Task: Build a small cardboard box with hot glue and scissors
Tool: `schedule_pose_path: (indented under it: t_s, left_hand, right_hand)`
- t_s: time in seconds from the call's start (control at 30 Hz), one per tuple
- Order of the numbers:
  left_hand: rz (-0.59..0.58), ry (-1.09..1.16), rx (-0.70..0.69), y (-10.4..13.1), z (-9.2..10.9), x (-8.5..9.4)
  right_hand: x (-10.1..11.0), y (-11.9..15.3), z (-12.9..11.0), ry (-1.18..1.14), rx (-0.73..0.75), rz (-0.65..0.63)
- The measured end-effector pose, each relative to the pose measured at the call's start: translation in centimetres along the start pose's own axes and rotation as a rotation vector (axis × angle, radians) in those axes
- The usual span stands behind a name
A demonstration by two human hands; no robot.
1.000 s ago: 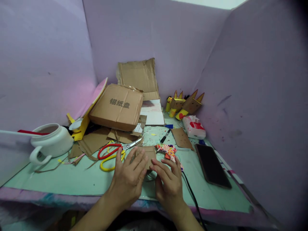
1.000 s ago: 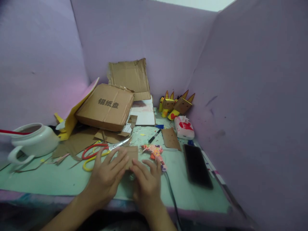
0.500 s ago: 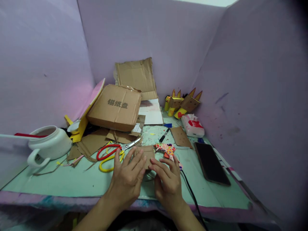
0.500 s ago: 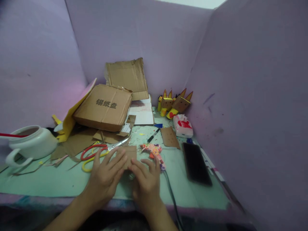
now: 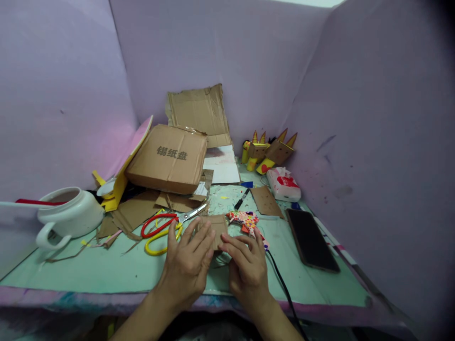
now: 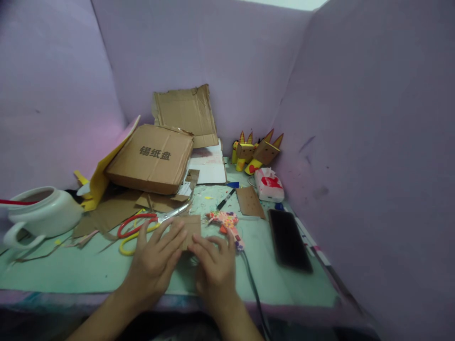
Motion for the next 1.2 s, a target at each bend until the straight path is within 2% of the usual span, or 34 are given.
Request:
schedule_pose_path:
  t_s: [0.33, 1.2]
  left_hand:
    - [0.043, 0.033, 0.013, -0.15, 0.05, 0.16]
    - [0.025, 0.017, 0.013, -0.04, -0.04, 0.01]
  right_hand:
    - [0.26, -0.35, -0.33, -0.044, -0.004, 0.031]
    - [0.3, -0.22, -0.12, -0.044, -0.022, 0.039]
Point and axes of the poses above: each hand's wrist, its own y-axis away from the middle knuckle, its own x-axis out of the back of the hand, z = x × y, the point moved 8 cm from there along -y, towards the middle knuckle, and after that the axes turned 7 degrees about -y, right-handed, at the moved point
